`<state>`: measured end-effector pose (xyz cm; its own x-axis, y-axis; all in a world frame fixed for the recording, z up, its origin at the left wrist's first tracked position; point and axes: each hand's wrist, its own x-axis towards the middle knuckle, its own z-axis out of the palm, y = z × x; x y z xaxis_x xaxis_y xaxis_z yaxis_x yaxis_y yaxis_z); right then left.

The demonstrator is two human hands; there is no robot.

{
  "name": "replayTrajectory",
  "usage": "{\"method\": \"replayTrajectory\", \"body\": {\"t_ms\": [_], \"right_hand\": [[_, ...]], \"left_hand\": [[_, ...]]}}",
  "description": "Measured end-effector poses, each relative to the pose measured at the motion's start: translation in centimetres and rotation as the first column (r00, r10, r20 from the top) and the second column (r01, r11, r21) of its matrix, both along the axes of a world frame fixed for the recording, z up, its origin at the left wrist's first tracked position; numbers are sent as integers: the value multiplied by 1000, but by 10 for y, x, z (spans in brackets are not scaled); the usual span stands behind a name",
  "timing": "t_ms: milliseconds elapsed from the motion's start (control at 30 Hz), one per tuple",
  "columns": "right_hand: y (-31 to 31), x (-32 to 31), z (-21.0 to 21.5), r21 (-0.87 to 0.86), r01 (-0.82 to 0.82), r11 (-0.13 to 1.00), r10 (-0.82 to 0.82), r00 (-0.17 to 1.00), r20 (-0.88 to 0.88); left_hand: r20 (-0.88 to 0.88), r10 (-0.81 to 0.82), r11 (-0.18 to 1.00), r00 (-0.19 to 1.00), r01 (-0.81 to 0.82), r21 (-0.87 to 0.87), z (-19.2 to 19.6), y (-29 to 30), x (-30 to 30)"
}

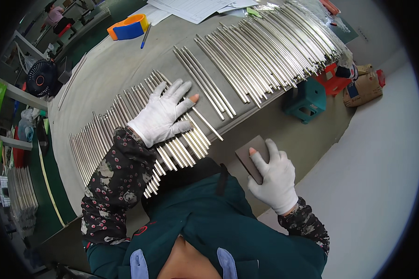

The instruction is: Organizing and sanding the ends of a batch of small metal rods on a factory workbench.

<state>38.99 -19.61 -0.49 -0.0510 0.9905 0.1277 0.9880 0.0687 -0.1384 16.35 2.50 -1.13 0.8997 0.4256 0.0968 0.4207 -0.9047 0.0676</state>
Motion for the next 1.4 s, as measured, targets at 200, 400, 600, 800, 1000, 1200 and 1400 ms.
{"method": "replayTrajectory", "body": {"t_ms": [200, 400, 600, 800, 1000, 1200, 1400], "right_hand": [[37, -19, 17, 266, -80, 961, 104, 991, -79], [65, -36, 18, 237, -54, 970, 55, 998, 5], [-4, 8, -9, -78, 39, 996, -38, 999, 9], [25, -11, 15, 286, -18, 958, 38, 997, -65], [64, -30, 12, 232, -24, 973, 39, 997, -62], [0, 1, -6, 38, 0, 999, 2, 999, -49], [15, -10, 3, 188, -34, 982, 53, 994, -97]], "left_hand": [[-18, 7, 1000, 1000, -7, 27, -2, 2, 7], [20, 21, 999, 1000, -22, 44, -5, 7, 11], [-32, 0, 1000, 999, 1, 13, -3, 8, 14], [-24, 9, 1000, 1000, -9, 9, -3, 8, 15], [5, 20, 1000, 1000, -20, -12, -3, 8, 22], [-13, 8, 1000, 1000, -8, -1, -3, 8, 21], [-15, -31, 999, 999, 31, -9, 3, 5, -2]]}}
